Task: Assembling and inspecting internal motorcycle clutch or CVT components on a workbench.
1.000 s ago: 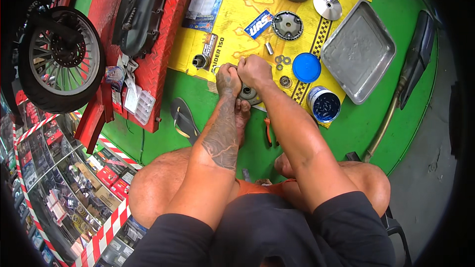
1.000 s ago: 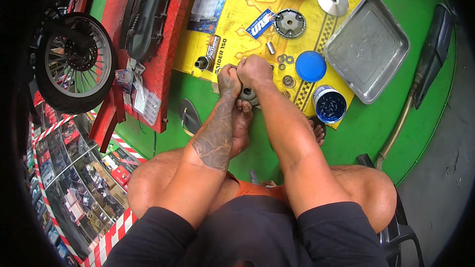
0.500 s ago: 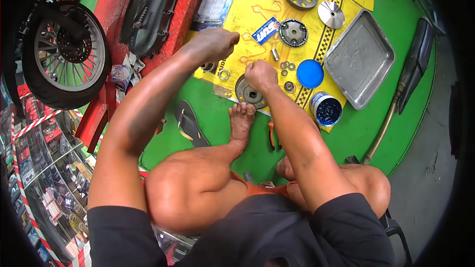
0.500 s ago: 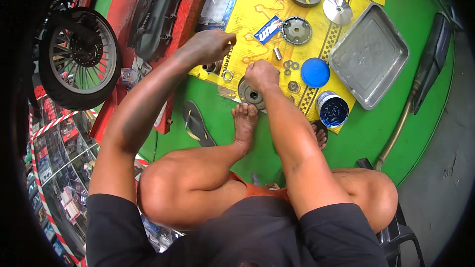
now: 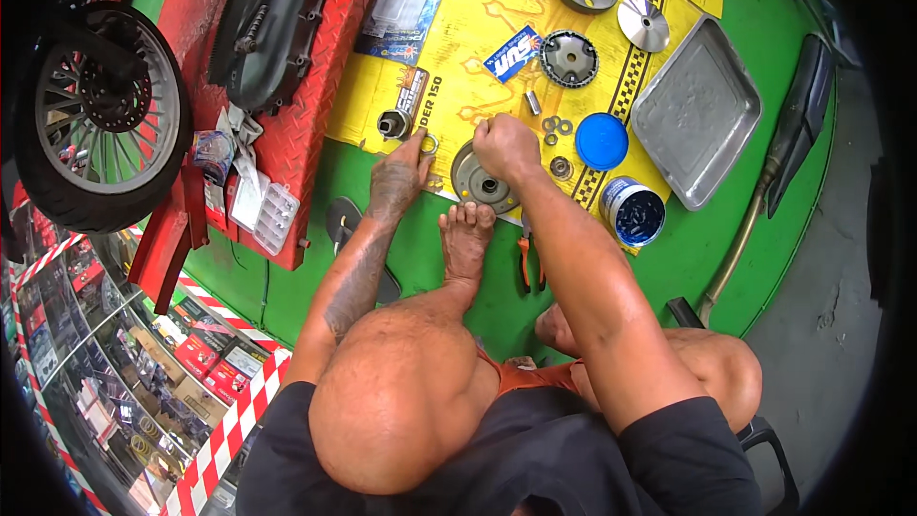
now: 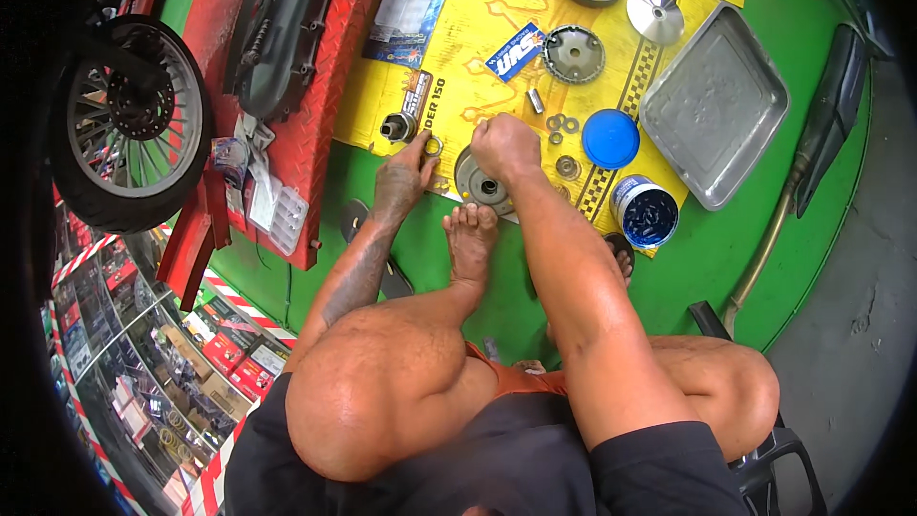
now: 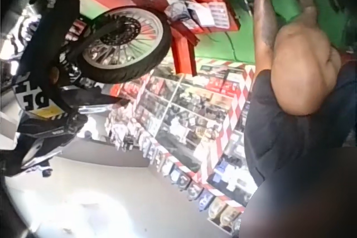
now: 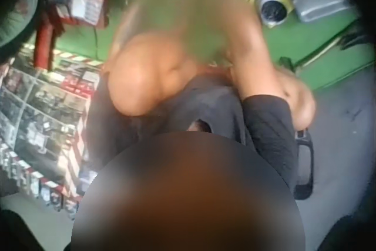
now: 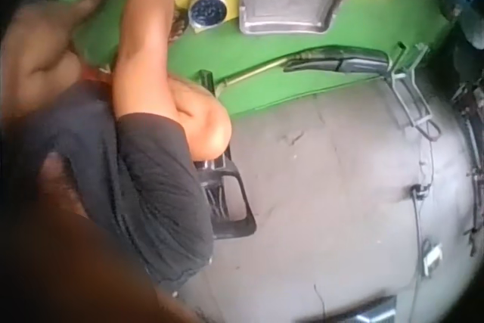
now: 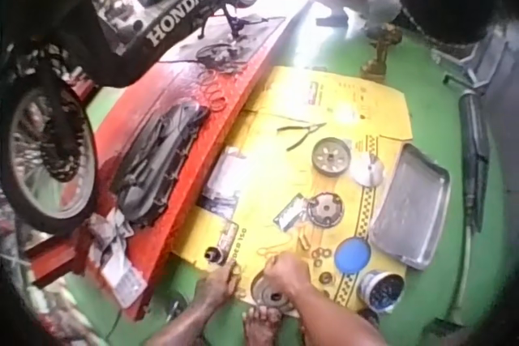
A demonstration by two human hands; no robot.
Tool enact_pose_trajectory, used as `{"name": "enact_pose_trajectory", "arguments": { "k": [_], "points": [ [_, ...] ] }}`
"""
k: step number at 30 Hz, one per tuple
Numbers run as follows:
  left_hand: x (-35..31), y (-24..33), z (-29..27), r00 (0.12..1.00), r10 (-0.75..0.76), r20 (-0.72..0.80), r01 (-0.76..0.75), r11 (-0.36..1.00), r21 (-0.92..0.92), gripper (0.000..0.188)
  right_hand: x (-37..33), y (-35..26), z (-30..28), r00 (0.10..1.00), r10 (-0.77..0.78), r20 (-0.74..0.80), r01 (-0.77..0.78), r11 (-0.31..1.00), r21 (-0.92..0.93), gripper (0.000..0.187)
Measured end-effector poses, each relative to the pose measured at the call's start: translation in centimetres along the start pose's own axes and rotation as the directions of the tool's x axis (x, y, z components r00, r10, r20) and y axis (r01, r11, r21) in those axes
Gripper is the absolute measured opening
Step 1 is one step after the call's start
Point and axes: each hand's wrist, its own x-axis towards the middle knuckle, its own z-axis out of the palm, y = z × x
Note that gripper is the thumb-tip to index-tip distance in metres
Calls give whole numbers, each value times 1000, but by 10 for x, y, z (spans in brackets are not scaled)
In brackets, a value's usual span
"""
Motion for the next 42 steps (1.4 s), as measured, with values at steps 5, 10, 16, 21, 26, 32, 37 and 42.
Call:
{"name": "enact_pose_trajectory", "arguments": {
  "k": [5, 10, 16, 21, 26, 32, 37, 42],
  "points": [
    [-1, 19, -17, 996, -47, 71, 54, 993, -102, 43, 0, 5, -1, 1000, 11, 6, -11, 1000, -16, 47],
    [-25, 88, -43, 975, 216, -48, -221, 942, -254, 42, 0, 11, -3, 1000, -6, -26, 6, 1000, -15, 47],
    [-27, 91, -21, 944, 328, -27, -326, 923, -204, 44, 0, 5, 0, 1000, 21, -3, -21, 1000, -21, 47],
    [-27, 90, -11, 943, 323, -80, -333, 917, -219, 45, 2, 7, -2, 999, 40, 8, -40, 999, -17, 47],
    [-27, 92, -10, 954, 288, -83, -299, 923, -241, 43, 2, 8, -3, 999, 36, 17, -36, 999, 2, 46],
    [-27, 91, -9, 954, 281, -99, -298, 921, -250, 42, 0, 6, -5, 999, 40, 18, -40, 999, 2, 47],
    [-28, 89, -7, 956, 271, -113, -291, 920, -261, 42, 0, 4, -6, 998, 57, 25, -57, 998, -9, 48],
    [-27, 91, -7, 953, 280, -115, -301, 919, -254, 42, 1, 4, -7, 998, 58, 39, -57, 998, -23, 48]
  ]
}}
